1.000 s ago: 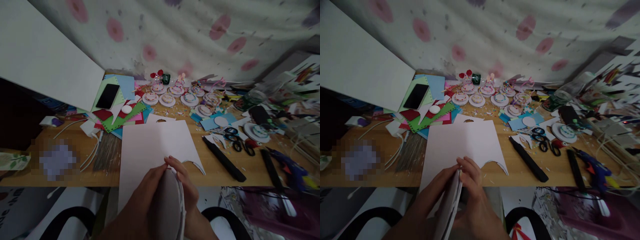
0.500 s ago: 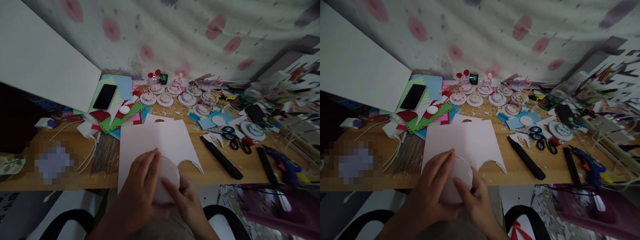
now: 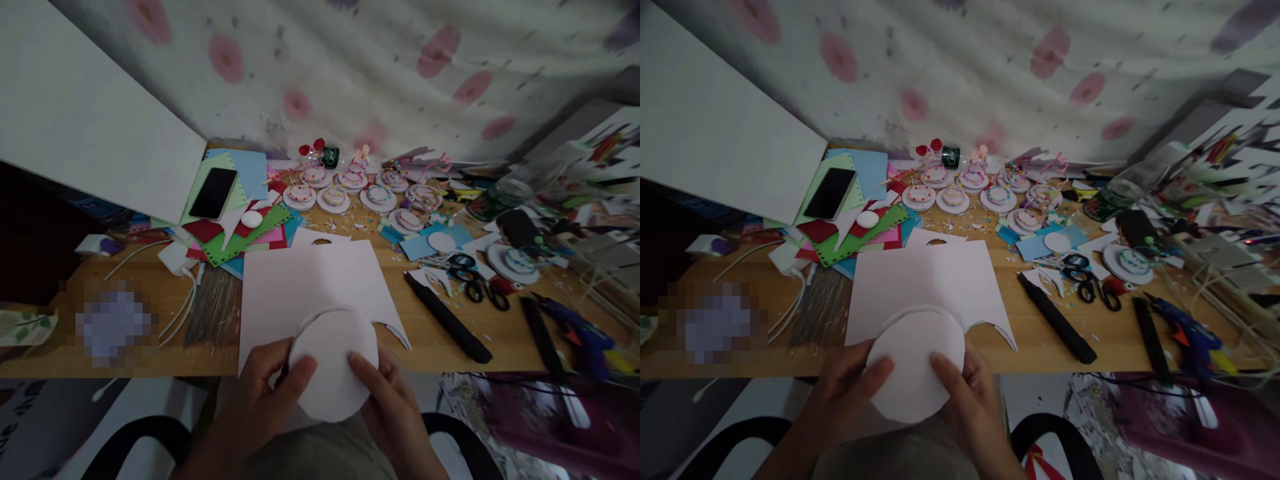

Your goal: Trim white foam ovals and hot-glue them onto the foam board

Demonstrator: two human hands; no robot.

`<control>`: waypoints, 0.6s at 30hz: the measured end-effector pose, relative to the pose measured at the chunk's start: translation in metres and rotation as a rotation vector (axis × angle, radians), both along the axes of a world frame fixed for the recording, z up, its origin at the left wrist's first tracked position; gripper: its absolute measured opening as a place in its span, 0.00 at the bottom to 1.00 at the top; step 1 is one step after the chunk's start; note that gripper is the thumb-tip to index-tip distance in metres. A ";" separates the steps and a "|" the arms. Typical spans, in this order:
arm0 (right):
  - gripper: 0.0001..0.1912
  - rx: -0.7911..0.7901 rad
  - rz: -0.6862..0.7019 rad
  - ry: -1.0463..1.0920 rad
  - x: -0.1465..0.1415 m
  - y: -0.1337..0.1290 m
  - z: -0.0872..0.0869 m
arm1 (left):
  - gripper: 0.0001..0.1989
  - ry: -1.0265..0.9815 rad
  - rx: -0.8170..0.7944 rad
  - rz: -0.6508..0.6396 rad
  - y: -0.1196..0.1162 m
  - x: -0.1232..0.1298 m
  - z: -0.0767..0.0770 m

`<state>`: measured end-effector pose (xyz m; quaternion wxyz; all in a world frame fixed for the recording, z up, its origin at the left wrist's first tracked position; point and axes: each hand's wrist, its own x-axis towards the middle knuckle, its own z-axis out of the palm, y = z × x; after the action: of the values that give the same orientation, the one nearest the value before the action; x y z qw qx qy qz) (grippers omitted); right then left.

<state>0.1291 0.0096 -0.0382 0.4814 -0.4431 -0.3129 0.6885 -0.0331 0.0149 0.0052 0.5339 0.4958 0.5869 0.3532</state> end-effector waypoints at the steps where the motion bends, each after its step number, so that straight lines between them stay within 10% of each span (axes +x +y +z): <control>1: 0.19 0.005 0.000 -0.013 0.000 -0.001 -0.001 | 0.18 -0.011 0.000 0.025 0.000 0.001 0.001; 18: 0.16 0.033 0.170 -0.177 0.014 0.017 0.001 | 0.22 -0.261 -0.164 0.202 0.002 -0.005 -0.024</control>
<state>0.1433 0.0265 -0.0369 0.3990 -0.4658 -0.4021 0.6798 -0.0379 0.0165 -0.0188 0.6059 0.3393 0.5863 0.4172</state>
